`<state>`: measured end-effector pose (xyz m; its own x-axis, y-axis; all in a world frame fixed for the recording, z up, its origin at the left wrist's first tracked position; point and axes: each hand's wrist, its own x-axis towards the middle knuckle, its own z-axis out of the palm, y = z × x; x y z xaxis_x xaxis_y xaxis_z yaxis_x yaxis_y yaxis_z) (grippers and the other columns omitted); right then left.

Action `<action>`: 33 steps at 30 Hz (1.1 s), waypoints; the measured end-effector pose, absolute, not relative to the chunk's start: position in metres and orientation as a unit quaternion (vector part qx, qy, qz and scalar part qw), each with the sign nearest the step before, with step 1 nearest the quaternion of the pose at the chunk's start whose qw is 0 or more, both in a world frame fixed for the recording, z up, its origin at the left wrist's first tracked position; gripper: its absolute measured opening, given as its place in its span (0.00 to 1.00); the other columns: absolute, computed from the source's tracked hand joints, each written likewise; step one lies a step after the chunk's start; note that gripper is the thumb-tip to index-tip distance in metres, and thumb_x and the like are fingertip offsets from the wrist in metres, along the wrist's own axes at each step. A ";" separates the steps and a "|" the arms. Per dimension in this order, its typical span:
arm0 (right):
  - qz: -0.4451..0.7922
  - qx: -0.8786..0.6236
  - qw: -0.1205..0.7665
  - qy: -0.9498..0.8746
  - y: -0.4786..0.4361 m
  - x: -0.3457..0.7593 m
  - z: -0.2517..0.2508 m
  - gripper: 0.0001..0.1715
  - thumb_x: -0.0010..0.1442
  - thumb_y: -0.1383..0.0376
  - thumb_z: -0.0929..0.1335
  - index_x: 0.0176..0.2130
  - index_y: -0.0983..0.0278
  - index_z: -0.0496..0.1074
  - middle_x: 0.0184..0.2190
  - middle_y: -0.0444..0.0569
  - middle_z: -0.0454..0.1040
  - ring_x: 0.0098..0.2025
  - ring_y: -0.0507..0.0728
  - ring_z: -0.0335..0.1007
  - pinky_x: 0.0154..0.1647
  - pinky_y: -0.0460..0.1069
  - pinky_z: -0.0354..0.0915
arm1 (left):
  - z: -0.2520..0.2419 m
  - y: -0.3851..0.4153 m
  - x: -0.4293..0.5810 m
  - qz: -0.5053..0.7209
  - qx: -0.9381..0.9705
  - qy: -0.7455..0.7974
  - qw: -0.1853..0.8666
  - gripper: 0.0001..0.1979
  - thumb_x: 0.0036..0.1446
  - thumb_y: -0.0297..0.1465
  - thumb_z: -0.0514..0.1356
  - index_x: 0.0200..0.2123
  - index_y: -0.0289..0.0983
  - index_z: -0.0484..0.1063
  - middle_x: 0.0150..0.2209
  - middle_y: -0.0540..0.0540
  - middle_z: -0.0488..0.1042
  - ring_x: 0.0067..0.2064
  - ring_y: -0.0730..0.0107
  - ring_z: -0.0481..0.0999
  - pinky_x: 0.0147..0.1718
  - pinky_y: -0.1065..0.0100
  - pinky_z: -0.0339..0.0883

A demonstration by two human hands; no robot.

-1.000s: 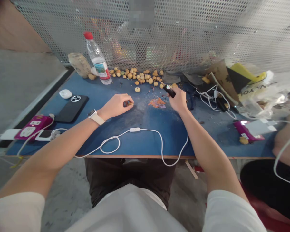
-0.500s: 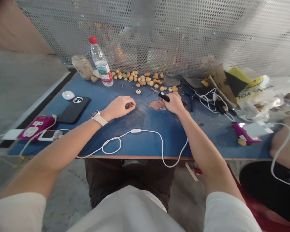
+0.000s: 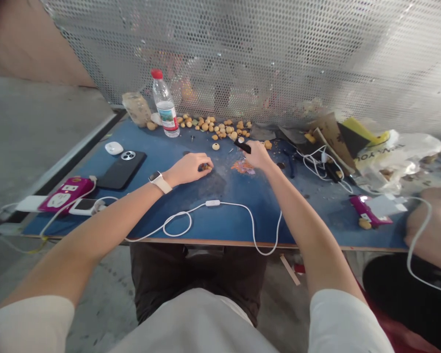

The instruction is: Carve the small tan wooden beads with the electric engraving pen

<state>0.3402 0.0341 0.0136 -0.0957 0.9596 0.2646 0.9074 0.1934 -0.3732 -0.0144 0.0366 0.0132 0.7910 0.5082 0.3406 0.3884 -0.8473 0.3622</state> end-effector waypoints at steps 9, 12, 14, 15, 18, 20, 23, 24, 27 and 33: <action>0.109 -0.604 0.379 -0.692 0.016 0.326 0.026 0.17 0.67 0.55 0.75 0.51 0.58 0.88 0.49 0.59 0.93 0.56 0.74 0.91 0.67 0.68 0.83 | 0.010 0.038 -0.014 0.216 0.938 0.232 0.142 0.06 0.75 0.27 0.70 0.49 0.39 0.89 0.50 0.41 0.89 0.48 0.57 0.90 0.55 0.58 0.81; 0.120 -0.590 0.470 -0.646 -0.008 0.319 0.019 0.24 0.73 0.44 0.74 0.57 0.56 0.84 0.41 0.53 0.87 0.45 0.69 0.89 0.57 0.65 0.85 | 0.007 0.042 -0.014 0.214 0.937 0.238 0.141 0.07 0.75 0.27 0.70 0.51 0.40 0.90 0.50 0.40 0.90 0.49 0.56 0.91 0.55 0.57 0.82; 0.141 -0.596 0.486 -0.623 -0.024 0.314 0.015 0.28 0.76 0.36 0.72 0.55 0.53 0.82 0.33 0.48 0.80 0.36 0.66 0.83 0.46 0.63 0.84 | 0.006 0.043 -0.014 0.210 0.936 0.244 0.143 0.08 0.76 0.28 0.70 0.53 0.40 0.90 0.51 0.40 0.91 0.50 0.55 0.92 0.57 0.56 0.82; 0.153 -0.597 0.484 -0.621 -0.031 0.312 0.015 0.30 0.75 0.33 0.72 0.51 0.53 0.82 0.31 0.47 0.76 0.33 0.65 0.80 0.43 0.62 0.82 | 0.006 0.043 -0.014 0.209 0.935 0.246 0.149 0.09 0.76 0.28 0.70 0.55 0.40 0.90 0.52 0.40 0.91 0.51 0.55 0.92 0.59 0.56 0.82; 0.171 -0.576 0.445 -0.664 -0.048 0.308 0.022 0.34 0.73 0.29 0.74 0.41 0.54 0.79 0.30 0.48 0.75 0.34 0.64 0.77 0.41 0.60 0.79 | 0.007 0.043 -0.016 0.219 0.922 0.262 0.183 0.15 0.75 0.28 0.71 0.62 0.40 0.88 0.53 0.41 0.93 0.53 0.56 0.93 0.61 0.56 0.83; 0.171 -0.539 0.400 -0.722 -0.058 0.304 0.031 0.36 0.74 0.29 0.76 0.36 0.55 0.77 0.28 0.47 0.74 0.34 0.62 0.74 0.41 0.58 0.75 | 0.007 0.043 -0.018 0.225 0.911 0.274 0.212 0.15 0.74 0.29 0.73 0.61 0.39 0.87 0.51 0.42 0.94 0.49 0.58 0.92 0.58 0.59 0.84; 0.204 -0.431 0.322 -0.818 -0.072 0.290 0.039 0.31 0.76 0.36 0.79 0.35 0.56 0.81 0.28 0.45 0.76 0.33 0.58 0.72 0.40 0.54 0.71 | 0.008 0.043 -0.020 0.229 0.902 0.274 0.242 0.09 0.73 0.32 0.73 0.53 0.38 0.88 0.47 0.42 0.94 0.45 0.60 0.91 0.52 0.60 0.83; 0.224 -0.382 0.301 -0.845 -0.076 0.283 0.039 0.25 0.77 0.40 0.79 0.39 0.56 0.86 0.30 0.46 0.80 0.34 0.58 0.74 0.40 0.54 0.71 | 0.008 0.043 -0.020 0.230 0.901 0.271 0.249 0.08 0.73 0.33 0.73 0.52 0.38 0.89 0.47 0.42 0.94 0.45 0.60 0.90 0.52 0.60 0.83; 0.260 -0.273 0.241 -0.894 -0.085 0.262 0.032 0.11 0.79 0.54 0.78 0.48 0.57 0.92 0.38 0.49 0.87 0.37 0.58 0.80 0.42 0.52 0.71 | 0.009 0.043 -0.020 0.230 0.896 0.272 0.265 0.10 0.73 0.35 0.73 0.53 0.38 0.90 0.48 0.42 0.94 0.46 0.60 0.90 0.53 0.60 0.83; 0.239 -0.251 0.222 -0.911 -0.089 0.249 0.020 0.08 0.77 0.66 0.76 0.44 0.59 0.89 0.44 0.50 0.87 0.39 0.56 0.81 0.44 0.51 0.70 | 0.006 0.044 -0.018 0.223 0.896 0.280 0.263 0.12 0.74 0.37 0.72 0.54 0.38 0.91 0.47 0.42 0.94 0.44 0.60 0.89 0.50 0.61 0.81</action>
